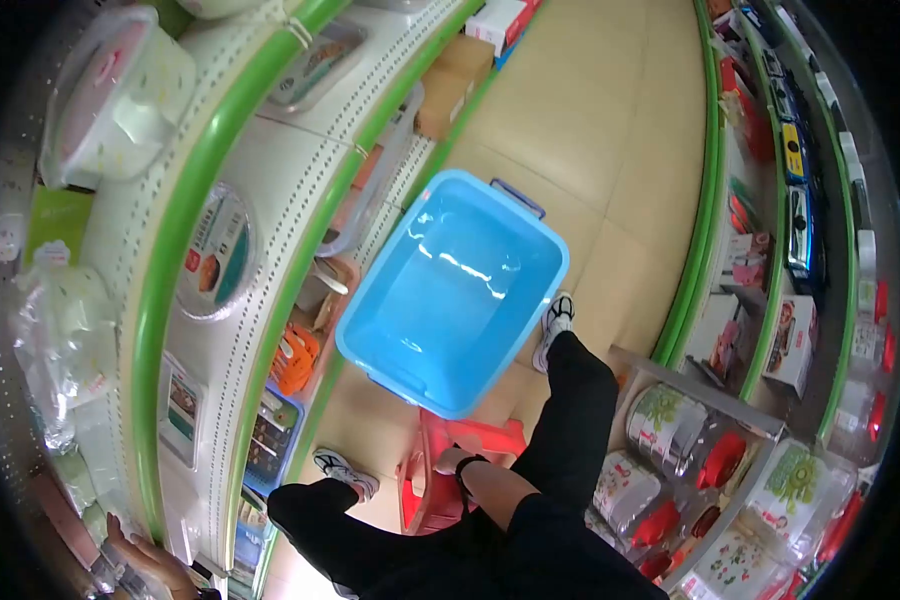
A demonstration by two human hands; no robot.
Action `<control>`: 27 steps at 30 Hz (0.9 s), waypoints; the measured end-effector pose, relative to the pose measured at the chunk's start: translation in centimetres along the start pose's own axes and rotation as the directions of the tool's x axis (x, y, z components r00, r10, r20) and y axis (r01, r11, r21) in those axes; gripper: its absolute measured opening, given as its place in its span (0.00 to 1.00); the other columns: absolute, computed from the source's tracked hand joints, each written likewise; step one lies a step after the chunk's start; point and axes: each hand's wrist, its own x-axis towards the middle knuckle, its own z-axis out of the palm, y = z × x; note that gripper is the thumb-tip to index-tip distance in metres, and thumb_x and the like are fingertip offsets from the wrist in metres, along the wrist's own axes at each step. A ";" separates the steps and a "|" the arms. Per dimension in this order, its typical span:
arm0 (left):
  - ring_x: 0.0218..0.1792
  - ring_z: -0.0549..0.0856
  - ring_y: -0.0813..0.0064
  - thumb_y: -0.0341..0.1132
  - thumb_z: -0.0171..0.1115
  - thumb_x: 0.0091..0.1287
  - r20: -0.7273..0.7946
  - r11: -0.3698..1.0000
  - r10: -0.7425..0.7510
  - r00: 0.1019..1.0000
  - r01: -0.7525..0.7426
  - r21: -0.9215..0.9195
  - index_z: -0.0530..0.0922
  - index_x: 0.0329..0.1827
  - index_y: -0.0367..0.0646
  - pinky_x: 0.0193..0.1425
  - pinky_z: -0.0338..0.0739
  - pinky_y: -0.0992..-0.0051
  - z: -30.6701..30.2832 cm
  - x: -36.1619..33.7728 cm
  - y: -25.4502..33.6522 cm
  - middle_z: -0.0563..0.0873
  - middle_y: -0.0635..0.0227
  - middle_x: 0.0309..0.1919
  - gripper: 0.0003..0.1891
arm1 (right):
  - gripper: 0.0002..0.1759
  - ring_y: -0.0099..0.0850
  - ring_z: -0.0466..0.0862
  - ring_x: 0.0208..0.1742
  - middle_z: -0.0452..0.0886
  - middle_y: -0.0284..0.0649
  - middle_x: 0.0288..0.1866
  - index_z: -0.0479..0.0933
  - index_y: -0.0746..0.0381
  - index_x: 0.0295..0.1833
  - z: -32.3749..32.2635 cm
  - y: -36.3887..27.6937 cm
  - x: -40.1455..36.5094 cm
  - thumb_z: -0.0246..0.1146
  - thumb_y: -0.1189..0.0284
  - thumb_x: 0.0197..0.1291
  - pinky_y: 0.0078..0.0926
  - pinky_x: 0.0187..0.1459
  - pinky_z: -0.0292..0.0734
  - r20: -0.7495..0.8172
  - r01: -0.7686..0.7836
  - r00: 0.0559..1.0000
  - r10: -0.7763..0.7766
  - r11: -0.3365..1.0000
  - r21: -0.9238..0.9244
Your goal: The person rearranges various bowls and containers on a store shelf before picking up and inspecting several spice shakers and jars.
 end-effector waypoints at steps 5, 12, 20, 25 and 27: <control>0.71 0.76 0.44 0.51 0.39 0.88 -0.042 0.998 -0.047 0.998 0.048 0.026 0.70 0.76 0.29 0.78 0.68 0.50 0.6 -0.5 -0.2 0.77 0.43 0.70 0.32 | 0.34 0.52 0.85 0.67 0.86 0.54 0.67 0.85 0.65 0.64 -8.5 1.4 -2.0 0.67 0.45 0.69 0.45 0.68 0.77 0.039 -0.014 0.999 0.013 0.999 0.039; 0.71 0.75 0.42 0.50 0.39 0.87 -0.040 0.996 -0.088 0.995 0.088 -0.014 0.68 0.76 0.28 0.77 0.67 0.48 0.8 -0.9 0.2 0.74 0.40 0.71 0.32 | 0.46 0.41 0.81 0.71 0.81 0.49 0.75 0.75 0.65 0.77 -10.3 7.0 1.5 0.77 0.48 0.61 0.41 0.70 0.75 -0.097 0.066 0.995 -0.031 0.921 0.383; 0.75 0.71 0.39 0.48 0.42 0.84 -0.059 0.993 -0.115 0.992 0.115 -0.009 0.66 0.76 0.28 0.81 0.63 0.47 1.2 -1.0 1.0 0.71 0.39 0.74 0.31 | 0.52 0.38 0.77 0.73 0.79 0.45 0.76 0.70 0.64 0.81 -19.1 9.4 -0.2 0.83 0.52 0.56 0.38 0.74 0.72 0.037 0.091 0.991 -0.126 0.861 0.501; 0.75 0.71 0.35 0.47 0.43 0.82 -0.067 0.988 -0.150 0.986 0.152 0.026 0.66 0.76 0.30 0.81 0.63 0.47 1.5 -1.2 1.3 0.70 0.37 0.74 0.31 | 0.53 0.35 0.79 0.67 0.81 0.40 0.71 0.71 0.60 0.80 -22.8 11.7 1.5 0.87 0.55 0.53 0.38 0.68 0.76 -0.049 0.310 0.948 -0.314 0.878 0.366; 0.74 0.71 0.34 0.45 0.44 0.80 -0.066 0.986 -0.163 0.984 0.165 0.024 0.67 0.76 0.31 0.81 0.64 0.47 1.4 -0.8 2.2 0.70 0.37 0.73 0.30 | 0.48 0.35 0.82 0.61 0.84 0.39 0.66 0.74 0.59 0.76 -24.9 10.3 -1.4 0.85 0.51 0.54 0.40 0.63 0.79 0.049 0.061 0.995 -0.088 0.915 0.399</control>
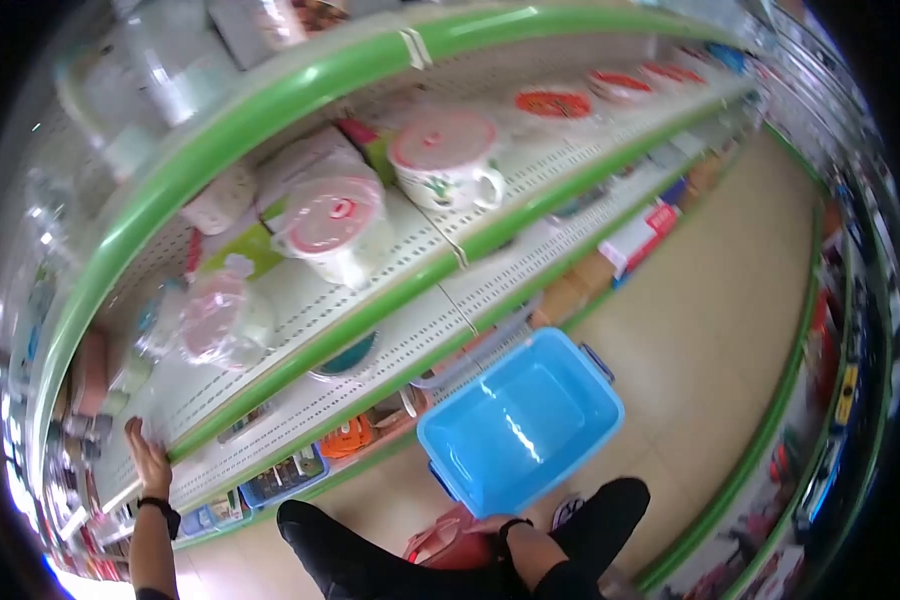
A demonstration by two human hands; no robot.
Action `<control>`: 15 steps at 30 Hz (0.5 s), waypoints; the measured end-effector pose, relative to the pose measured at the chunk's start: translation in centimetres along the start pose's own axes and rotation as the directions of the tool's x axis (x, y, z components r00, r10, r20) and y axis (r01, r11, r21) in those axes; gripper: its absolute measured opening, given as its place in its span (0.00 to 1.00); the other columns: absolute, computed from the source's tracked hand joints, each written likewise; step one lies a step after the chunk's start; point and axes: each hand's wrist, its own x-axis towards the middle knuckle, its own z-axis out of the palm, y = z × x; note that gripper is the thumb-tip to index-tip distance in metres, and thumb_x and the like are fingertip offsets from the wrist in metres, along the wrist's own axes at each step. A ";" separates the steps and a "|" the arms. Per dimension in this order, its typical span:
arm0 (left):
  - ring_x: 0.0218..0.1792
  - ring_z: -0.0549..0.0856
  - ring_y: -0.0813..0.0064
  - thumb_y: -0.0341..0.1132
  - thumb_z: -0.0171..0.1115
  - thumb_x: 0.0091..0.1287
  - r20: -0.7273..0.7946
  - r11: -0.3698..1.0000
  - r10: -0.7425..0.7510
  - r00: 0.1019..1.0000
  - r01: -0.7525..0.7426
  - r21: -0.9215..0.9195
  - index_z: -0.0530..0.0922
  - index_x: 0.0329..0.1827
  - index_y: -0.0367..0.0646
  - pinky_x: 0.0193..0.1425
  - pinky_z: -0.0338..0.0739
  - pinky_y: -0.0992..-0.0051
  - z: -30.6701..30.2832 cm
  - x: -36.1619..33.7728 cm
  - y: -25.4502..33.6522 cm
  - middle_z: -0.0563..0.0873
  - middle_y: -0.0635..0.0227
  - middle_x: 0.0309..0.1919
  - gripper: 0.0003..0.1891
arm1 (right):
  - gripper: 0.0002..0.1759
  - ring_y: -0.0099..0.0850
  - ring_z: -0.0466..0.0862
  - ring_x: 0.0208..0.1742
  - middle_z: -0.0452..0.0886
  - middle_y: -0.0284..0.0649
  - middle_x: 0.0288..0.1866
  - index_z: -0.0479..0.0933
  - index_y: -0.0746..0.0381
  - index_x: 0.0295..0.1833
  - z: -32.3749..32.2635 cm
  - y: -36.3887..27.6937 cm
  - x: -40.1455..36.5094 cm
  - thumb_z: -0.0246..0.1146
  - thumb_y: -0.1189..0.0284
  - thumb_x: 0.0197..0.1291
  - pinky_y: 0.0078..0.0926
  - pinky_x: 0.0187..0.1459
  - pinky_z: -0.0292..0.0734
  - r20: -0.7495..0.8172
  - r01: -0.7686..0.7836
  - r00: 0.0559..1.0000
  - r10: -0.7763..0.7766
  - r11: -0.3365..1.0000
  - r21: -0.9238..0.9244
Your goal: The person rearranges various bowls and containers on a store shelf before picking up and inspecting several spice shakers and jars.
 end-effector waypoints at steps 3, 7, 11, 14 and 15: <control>0.72 0.72 0.35 0.42 0.48 0.76 0.009 1.000 0.009 1.000 -0.009 0.023 0.68 0.75 0.33 0.79 0.65 0.46 -0.4 0.5 1.0 0.71 0.39 0.72 0.29 | 0.40 0.36 0.85 0.57 0.87 0.39 0.58 0.80 0.59 0.68 -0.9 -1.2 -2.4 0.83 0.48 0.57 0.44 0.57 0.82 0.123 -0.224 0.970 0.208 0.965 0.135; 0.73 0.72 0.40 0.39 0.53 0.72 0.110 0.970 0.025 0.994 -0.050 0.239 0.68 0.75 0.34 0.79 0.65 0.47 -3.3 1.8 3.8 0.73 0.43 0.73 0.30 | 0.31 0.40 0.89 0.50 0.88 0.41 0.49 0.82 0.58 0.60 -3.2 -0.7 -1.3 0.78 0.47 0.62 0.45 0.48 0.85 0.316 -0.138 0.947 0.063 0.965 0.221; 0.74 0.72 0.44 0.34 0.60 0.68 0.025 0.967 -0.018 1.000 0.011 0.254 0.69 0.75 0.34 0.80 0.65 0.49 -4.4 2.1 6.8 0.74 0.47 0.73 0.31 | 0.24 0.43 0.89 0.42 0.86 0.47 0.44 0.80 0.61 0.58 -4.2 -4.2 -0.6 0.70 0.53 0.69 0.48 0.43 0.85 -0.170 0.165 0.977 -0.129 0.962 0.218; 0.73 0.72 0.43 0.30 0.65 0.67 -0.143 0.994 -0.020 0.990 0.035 0.102 0.70 0.74 0.35 0.79 0.66 0.49 -2.9 3.1 10.5 0.75 0.47 0.72 0.30 | 0.22 0.45 0.89 0.41 0.86 0.49 0.43 0.80 0.63 0.57 -5.1 -6.6 -1.2 0.66 0.56 0.70 0.48 0.44 0.85 -0.422 0.285 0.901 -0.097 0.866 0.411; 0.73 0.73 0.43 0.30 0.65 0.68 -0.167 0.999 0.026 0.986 -0.021 0.030 0.71 0.73 0.35 0.79 0.67 0.49 -2.6 3.8 13.2 0.75 0.47 0.72 0.30 | 0.21 0.45 0.90 0.43 0.86 0.50 0.44 0.80 0.63 0.56 -6.0 -6.6 -0.5 0.65 0.57 0.70 0.48 0.44 0.85 -0.468 0.315 0.880 -0.086 0.843 0.436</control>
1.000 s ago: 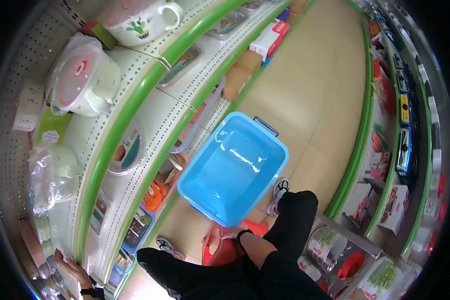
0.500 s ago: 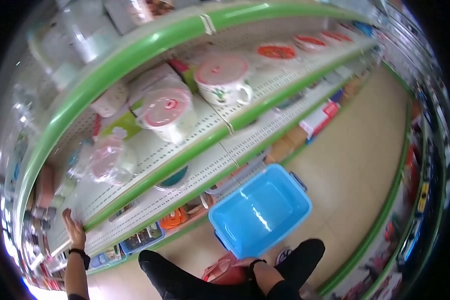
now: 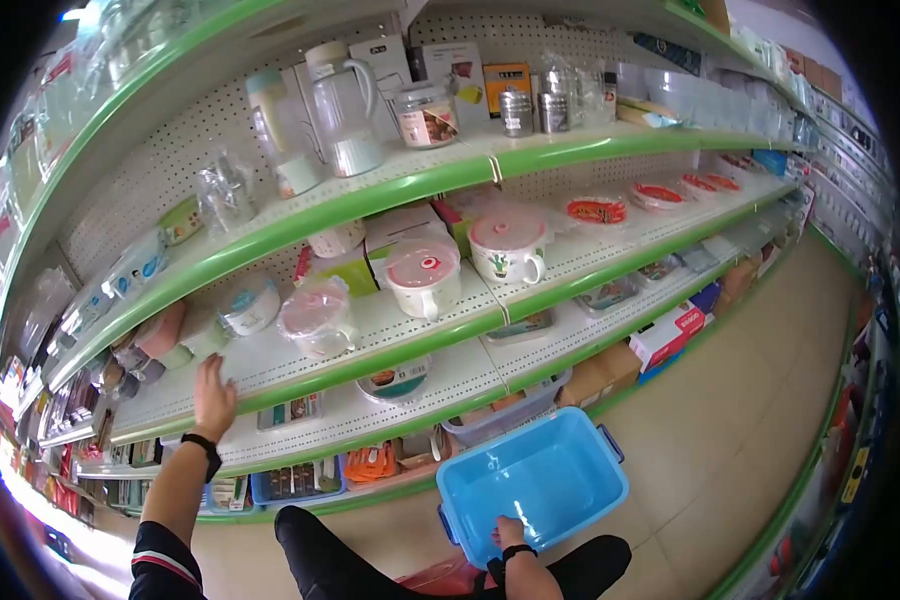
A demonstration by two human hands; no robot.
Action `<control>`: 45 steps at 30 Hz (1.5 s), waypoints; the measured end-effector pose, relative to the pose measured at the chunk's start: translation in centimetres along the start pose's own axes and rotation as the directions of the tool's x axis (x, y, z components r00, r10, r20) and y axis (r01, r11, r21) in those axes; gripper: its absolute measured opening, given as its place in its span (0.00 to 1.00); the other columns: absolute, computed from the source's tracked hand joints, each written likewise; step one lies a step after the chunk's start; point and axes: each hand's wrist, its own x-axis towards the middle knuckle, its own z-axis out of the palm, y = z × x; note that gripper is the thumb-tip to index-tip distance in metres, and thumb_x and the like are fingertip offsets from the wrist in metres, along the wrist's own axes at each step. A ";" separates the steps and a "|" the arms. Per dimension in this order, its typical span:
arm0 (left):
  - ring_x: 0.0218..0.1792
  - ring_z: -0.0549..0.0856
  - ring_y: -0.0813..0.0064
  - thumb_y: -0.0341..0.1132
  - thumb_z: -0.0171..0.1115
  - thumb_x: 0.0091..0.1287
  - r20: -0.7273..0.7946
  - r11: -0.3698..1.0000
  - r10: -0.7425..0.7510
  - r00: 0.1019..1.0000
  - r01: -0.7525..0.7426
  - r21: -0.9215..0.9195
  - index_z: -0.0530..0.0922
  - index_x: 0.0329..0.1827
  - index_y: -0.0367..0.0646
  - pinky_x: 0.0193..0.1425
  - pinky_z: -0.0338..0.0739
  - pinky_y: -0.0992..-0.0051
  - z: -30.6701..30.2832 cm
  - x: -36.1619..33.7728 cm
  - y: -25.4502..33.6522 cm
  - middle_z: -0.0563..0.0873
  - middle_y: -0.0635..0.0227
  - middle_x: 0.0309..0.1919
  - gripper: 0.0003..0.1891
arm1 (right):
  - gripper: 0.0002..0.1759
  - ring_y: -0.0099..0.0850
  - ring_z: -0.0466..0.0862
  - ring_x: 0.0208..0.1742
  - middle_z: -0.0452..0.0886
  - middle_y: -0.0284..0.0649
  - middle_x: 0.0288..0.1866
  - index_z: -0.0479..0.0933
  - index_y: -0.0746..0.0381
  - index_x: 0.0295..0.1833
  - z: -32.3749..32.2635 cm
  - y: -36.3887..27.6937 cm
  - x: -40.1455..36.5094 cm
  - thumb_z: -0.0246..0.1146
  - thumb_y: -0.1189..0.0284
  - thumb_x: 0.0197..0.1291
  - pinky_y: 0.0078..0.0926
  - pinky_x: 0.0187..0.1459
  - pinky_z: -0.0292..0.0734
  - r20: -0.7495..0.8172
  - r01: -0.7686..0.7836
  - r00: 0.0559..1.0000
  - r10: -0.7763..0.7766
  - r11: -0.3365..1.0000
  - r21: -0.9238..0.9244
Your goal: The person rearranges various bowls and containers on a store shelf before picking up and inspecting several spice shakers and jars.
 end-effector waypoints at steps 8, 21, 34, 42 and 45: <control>0.67 0.76 0.42 0.32 0.58 0.71 -0.069 0.987 -0.026 0.997 0.015 -0.159 0.73 0.68 0.34 0.74 0.70 0.50 5.9 4.8 12.3 0.78 0.46 0.67 0.23 | 0.28 0.49 0.90 0.52 0.88 0.51 0.49 0.83 0.63 0.55 -8.0 1.9 -1.1 0.79 0.57 0.54 0.49 0.52 0.87 0.014 0.339 0.880 -0.475 0.606 -0.719; 0.59 0.80 0.42 0.33 0.55 0.69 -0.126 0.999 0.050 0.991 -0.048 0.014 0.77 0.63 0.35 0.66 0.74 0.50 8.2 4.6 11.9 0.82 0.47 0.60 0.21 | 0.18 0.42 0.89 0.66 0.88 0.41 0.67 0.88 0.53 0.64 -8.0 6.1 7.3 0.63 0.62 0.76 0.44 0.57 0.87 -0.246 -0.225 0.966 -0.084 0.207 -0.952; 0.60 0.80 0.42 0.30 0.51 0.72 -0.099 0.999 0.049 0.994 -0.050 -0.002 0.77 0.62 0.34 0.67 0.74 0.50 8.2 4.7 12.1 0.83 0.47 0.59 0.19 | 0.15 0.37 0.90 0.64 0.91 0.36 0.61 0.90 0.52 0.61 -11.1 9.3 6.2 0.66 0.63 0.73 0.38 0.53 0.88 -0.392 -0.368 0.918 -0.061 0.239 -0.899; 0.59 0.81 0.44 0.30 0.51 0.72 -0.106 0.998 0.058 0.993 -0.056 0.026 0.78 0.62 0.35 0.66 0.75 0.51 7.9 4.7 12.4 0.84 0.50 0.59 0.18 | 0.15 0.39 0.91 0.63 0.92 0.32 0.60 0.90 0.51 0.61 -15.6 4.5 5.4 0.66 0.65 0.74 0.36 0.53 0.87 -0.488 -0.437 0.866 -0.111 0.306 -0.846; 0.59 0.81 0.44 0.30 0.52 0.72 -0.112 0.998 0.048 0.993 -0.045 0.032 0.78 0.61 0.35 0.66 0.75 0.52 8.0 4.7 12.3 0.84 0.50 0.59 0.18 | 0.14 0.42 0.93 0.55 0.93 0.43 0.54 0.90 0.60 0.56 -20.0 2.7 6.4 0.64 0.68 0.72 0.35 0.47 0.87 -0.398 -0.356 0.876 -0.272 0.191 -0.915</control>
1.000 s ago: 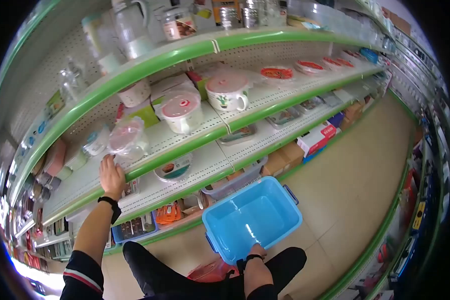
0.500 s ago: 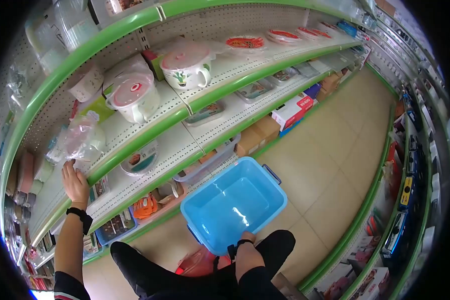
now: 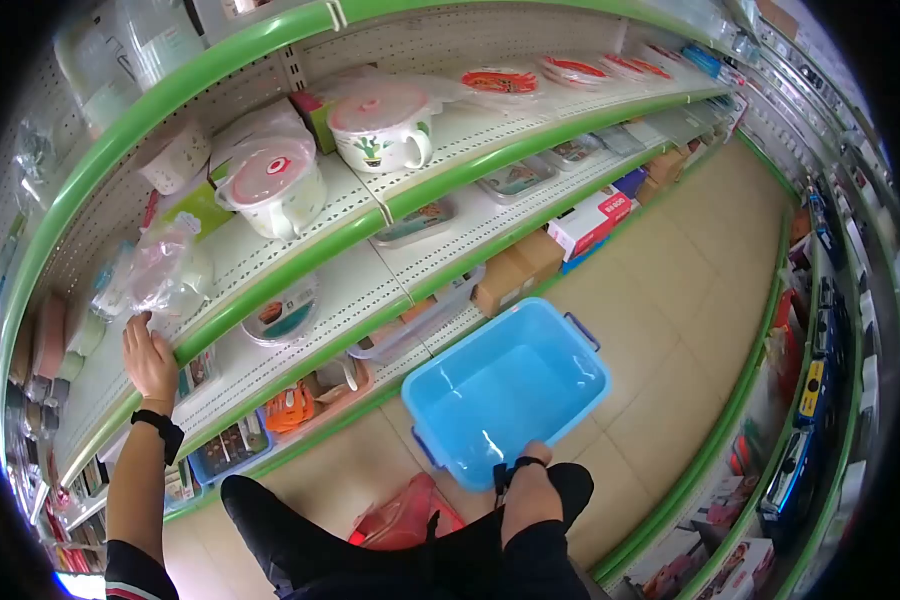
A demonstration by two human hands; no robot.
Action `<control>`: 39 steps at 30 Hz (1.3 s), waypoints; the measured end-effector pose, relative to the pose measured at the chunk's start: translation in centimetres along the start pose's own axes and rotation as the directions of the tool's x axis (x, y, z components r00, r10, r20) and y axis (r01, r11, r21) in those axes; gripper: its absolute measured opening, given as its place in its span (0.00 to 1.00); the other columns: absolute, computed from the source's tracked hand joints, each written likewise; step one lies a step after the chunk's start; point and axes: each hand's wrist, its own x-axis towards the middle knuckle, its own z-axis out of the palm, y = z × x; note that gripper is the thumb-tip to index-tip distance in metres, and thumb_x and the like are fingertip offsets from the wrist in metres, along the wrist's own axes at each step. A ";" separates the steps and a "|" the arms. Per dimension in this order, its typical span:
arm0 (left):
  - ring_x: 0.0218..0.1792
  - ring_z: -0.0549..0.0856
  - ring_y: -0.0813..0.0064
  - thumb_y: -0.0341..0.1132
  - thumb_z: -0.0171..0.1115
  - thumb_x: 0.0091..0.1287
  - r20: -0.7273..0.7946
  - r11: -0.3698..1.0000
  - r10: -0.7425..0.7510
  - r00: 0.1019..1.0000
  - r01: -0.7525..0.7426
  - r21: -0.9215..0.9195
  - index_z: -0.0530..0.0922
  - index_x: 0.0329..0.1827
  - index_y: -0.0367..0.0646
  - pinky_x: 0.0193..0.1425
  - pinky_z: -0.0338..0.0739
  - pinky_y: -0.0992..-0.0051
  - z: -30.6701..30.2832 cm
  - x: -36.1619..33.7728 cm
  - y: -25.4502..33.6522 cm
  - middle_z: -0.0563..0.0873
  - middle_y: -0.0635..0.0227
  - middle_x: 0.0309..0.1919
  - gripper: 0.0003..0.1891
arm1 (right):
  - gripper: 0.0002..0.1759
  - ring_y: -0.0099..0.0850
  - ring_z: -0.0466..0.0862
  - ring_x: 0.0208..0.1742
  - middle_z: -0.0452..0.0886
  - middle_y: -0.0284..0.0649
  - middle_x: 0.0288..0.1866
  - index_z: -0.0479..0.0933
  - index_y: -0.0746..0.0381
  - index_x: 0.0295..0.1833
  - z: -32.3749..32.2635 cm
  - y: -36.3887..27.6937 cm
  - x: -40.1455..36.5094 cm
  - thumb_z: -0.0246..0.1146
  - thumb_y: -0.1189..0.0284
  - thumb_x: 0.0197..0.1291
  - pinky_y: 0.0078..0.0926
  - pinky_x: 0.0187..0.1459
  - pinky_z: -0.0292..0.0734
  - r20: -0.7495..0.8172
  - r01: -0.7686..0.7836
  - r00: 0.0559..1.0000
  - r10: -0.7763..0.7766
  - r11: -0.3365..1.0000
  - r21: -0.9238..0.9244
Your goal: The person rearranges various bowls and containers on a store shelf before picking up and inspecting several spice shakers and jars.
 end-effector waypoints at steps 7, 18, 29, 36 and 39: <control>0.58 0.81 0.45 0.30 0.53 0.71 0.002 1.000 0.013 1.000 -0.013 -0.007 0.79 0.60 0.35 0.65 0.76 0.52 -0.2 0.1 0.2 0.84 0.51 0.57 0.17 | 0.17 0.45 0.87 0.44 0.88 0.51 0.47 0.82 0.74 0.53 -6.5 5.2 2.8 0.60 0.71 0.69 0.48 0.45 0.82 0.049 0.135 0.919 0.392 -0.427 0.894; 0.49 0.84 0.53 0.30 0.59 0.63 -0.065 0.999 0.015 0.998 -0.018 -0.049 0.81 0.50 0.41 0.54 0.79 0.56 -0.6 0.4 0.4 0.86 0.58 0.49 0.12 | 0.22 0.34 0.79 0.56 0.81 0.35 0.56 0.78 0.57 0.64 -17.5 -1.6 -1.2 0.66 0.64 0.65 0.41 0.53 0.75 -0.108 0.114 0.993 0.037 -0.310 0.944; 0.44 0.83 0.56 0.34 0.62 0.62 -0.068 0.992 -0.038 0.997 0.029 -0.123 0.80 0.40 0.44 0.49 0.80 0.56 -0.5 -0.1 -0.1 0.84 0.63 0.39 0.07 | 0.23 0.39 0.90 0.54 0.89 0.46 0.55 0.79 0.63 0.64 -28.6 -14.0 -15.6 0.68 0.65 0.67 0.39 0.58 0.84 -0.396 0.347 0.833 -0.385 -0.194 0.918; 0.42 0.83 0.58 0.36 0.63 0.62 -0.080 0.982 -0.046 0.996 0.030 -0.184 0.80 0.38 0.44 0.47 0.78 0.59 -0.4 -0.2 -0.3 0.84 0.64 0.38 0.06 | 0.15 0.35 0.91 0.48 0.89 0.46 0.50 0.80 0.64 0.57 -26.1 -20.5 -24.7 0.68 0.69 0.71 0.32 0.53 0.88 -0.329 0.332 0.734 -0.594 -0.109 0.937; 0.45 0.83 0.58 0.36 0.62 0.64 -0.039 0.977 -0.060 0.997 0.051 -0.209 0.82 0.40 0.44 0.50 0.78 0.58 -0.5 -0.3 -0.4 0.85 0.63 0.39 0.07 | 0.14 0.33 0.90 0.47 0.89 0.43 0.48 0.81 0.65 0.57 -23.5 -21.4 -27.5 0.67 0.70 0.71 0.30 0.52 0.87 -0.276 0.365 0.697 -0.662 -0.004 0.931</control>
